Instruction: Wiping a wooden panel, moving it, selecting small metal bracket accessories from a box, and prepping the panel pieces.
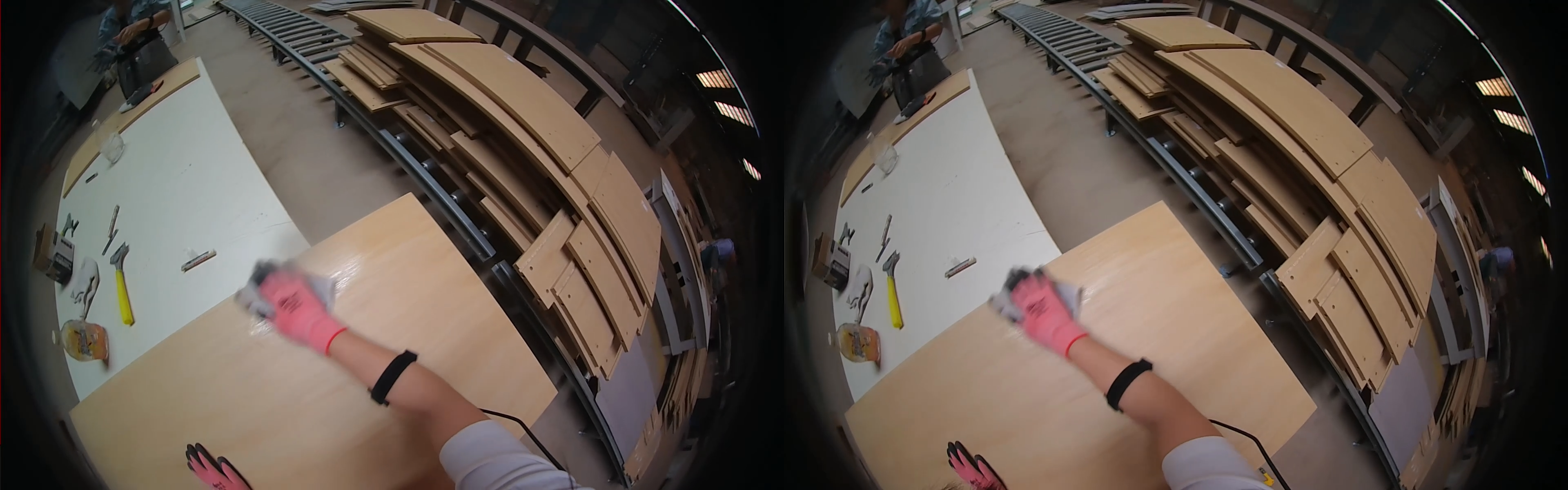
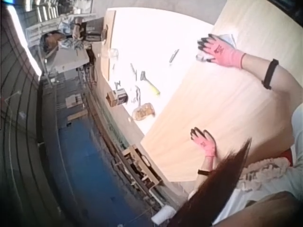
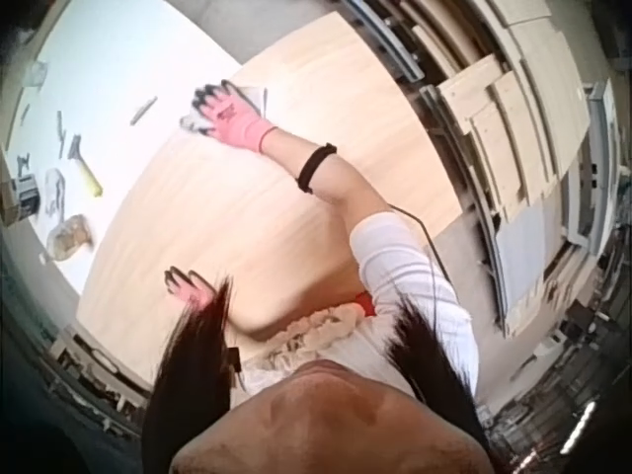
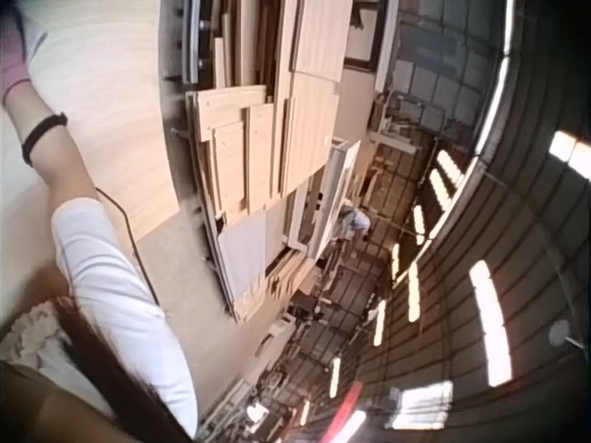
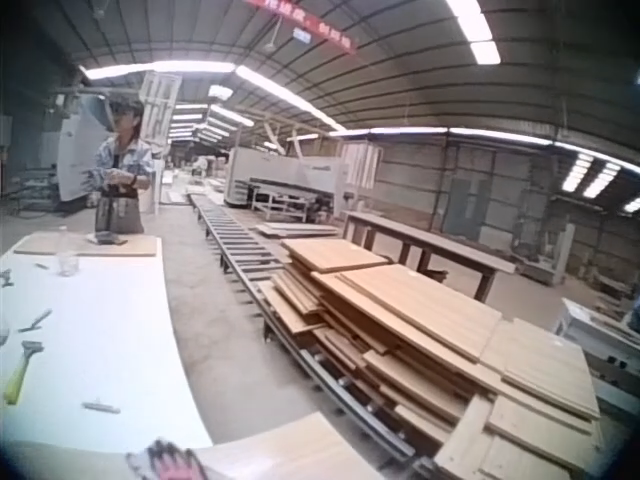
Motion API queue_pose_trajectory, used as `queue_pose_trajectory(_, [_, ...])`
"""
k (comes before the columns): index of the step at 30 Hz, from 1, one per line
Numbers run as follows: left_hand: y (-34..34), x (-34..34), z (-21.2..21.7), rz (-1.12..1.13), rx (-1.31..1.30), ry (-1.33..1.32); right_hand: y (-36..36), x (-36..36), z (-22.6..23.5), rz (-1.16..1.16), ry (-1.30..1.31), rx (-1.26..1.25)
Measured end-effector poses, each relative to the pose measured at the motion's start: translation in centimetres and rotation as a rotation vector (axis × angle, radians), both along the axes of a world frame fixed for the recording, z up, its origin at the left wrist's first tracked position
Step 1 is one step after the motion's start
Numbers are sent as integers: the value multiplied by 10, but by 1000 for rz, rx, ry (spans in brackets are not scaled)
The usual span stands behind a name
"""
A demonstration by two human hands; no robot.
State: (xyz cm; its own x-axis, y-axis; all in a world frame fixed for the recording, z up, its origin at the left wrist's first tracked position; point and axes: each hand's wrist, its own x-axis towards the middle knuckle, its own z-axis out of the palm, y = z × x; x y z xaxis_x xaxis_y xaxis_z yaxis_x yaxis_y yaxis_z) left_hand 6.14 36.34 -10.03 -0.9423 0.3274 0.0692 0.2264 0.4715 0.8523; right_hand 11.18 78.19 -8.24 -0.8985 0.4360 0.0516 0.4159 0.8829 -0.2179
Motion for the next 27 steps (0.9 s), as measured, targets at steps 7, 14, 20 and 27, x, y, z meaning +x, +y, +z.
queue_pose_trajectory(7, [8, 1, 15, -174, -786, 398, 142, 157, -23, -761, -141, 131])
queue_pose_trajectory(14, [7, -3, 14, -211, -784, 393, 33, 319, -27, -1060, -170, 42])
queue_pose_trajectory(20, [0, -3, 23, -183, -760, 327, 41, 257, -32, -1070, -186, 88])
queue_pose_trajectory(27, [3, -9, 24, -175, -799, 306, -7, 2, -29, -503, -110, 131])
